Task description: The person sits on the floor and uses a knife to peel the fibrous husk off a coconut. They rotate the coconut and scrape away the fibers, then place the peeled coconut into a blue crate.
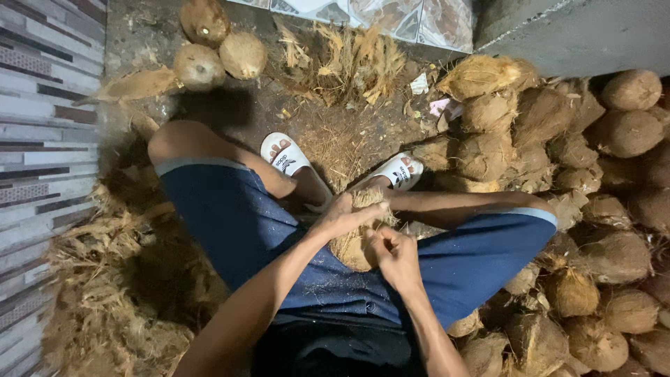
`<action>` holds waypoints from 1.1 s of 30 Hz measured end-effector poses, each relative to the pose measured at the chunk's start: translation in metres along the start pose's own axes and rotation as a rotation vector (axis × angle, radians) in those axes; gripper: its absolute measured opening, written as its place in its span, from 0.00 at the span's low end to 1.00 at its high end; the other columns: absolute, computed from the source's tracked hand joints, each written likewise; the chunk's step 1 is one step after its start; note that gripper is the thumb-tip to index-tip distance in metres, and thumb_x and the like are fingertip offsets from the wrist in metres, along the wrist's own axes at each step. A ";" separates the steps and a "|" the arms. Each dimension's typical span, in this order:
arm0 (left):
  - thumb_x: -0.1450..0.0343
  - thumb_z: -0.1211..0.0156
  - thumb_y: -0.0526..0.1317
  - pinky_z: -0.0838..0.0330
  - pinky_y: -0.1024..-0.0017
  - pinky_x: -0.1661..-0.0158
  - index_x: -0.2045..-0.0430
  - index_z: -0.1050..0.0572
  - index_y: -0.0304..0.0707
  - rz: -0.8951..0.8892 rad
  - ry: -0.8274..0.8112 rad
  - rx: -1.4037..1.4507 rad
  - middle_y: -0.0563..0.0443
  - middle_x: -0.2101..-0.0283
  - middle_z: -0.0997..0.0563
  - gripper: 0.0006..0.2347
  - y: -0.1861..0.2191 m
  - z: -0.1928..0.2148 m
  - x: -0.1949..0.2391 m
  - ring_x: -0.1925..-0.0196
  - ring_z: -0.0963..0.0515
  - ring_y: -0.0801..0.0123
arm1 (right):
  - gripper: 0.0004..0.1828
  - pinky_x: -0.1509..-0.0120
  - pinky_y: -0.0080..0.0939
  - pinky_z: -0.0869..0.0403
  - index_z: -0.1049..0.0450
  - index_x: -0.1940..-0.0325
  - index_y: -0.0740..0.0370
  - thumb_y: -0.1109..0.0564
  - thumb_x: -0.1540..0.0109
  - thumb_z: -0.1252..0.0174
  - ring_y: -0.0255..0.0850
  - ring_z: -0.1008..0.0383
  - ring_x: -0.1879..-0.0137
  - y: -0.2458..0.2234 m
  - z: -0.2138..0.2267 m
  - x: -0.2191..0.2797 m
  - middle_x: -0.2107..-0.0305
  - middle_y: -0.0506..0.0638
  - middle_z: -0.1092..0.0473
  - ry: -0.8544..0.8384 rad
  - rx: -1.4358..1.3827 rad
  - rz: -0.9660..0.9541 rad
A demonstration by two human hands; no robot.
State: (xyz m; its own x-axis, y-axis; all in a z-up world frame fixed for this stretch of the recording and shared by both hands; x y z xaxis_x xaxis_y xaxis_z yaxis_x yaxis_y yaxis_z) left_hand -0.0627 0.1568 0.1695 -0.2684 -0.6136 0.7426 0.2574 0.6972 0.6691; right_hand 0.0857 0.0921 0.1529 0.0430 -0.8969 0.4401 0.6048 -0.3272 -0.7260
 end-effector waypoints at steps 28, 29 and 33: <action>0.41 0.34 0.67 0.40 0.36 0.43 0.69 0.23 0.30 0.096 -0.019 -0.080 0.28 0.54 0.23 0.31 -0.055 -0.010 -0.029 0.43 0.27 0.35 | 0.24 0.65 0.57 0.29 0.26 0.80 0.61 0.44 0.36 0.48 0.63 0.23 0.68 -0.010 -0.016 -0.016 0.85 0.64 0.30 0.020 0.372 -0.021; 0.41 0.34 0.66 0.37 0.40 0.43 0.71 0.20 0.29 0.093 0.007 -0.077 0.26 0.55 0.22 0.31 -0.057 -0.009 -0.028 0.46 0.25 0.34 | 0.21 0.67 0.47 0.28 0.29 0.82 0.57 0.48 0.36 0.47 0.58 0.22 0.71 -0.012 -0.013 -0.011 0.86 0.60 0.31 0.057 0.225 0.046; 0.43 0.38 0.68 0.34 0.44 0.48 0.68 0.20 0.27 0.051 -0.005 -0.151 0.28 0.54 0.21 0.34 -0.044 -0.008 -0.023 0.45 0.24 0.37 | 0.21 0.71 0.39 0.33 0.33 0.83 0.57 0.51 0.35 0.45 0.49 0.29 0.79 -0.002 -0.013 -0.008 0.89 0.58 0.35 0.121 0.098 0.175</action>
State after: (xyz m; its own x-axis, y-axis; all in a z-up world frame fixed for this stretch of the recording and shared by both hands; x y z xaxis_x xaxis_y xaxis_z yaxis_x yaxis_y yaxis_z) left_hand -0.0603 0.1371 0.1231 -0.2561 -0.5768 0.7757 0.4073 0.6634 0.6277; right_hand 0.0733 0.0960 0.1442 0.0625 -0.9685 0.2412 0.6714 -0.1380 -0.7281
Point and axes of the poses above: each hand's wrist, its own x-axis away from the middle knuckle, its own z-axis out of the back of the hand, y = z × x, the point moved 9 cm from there along -x, towards the middle knuckle
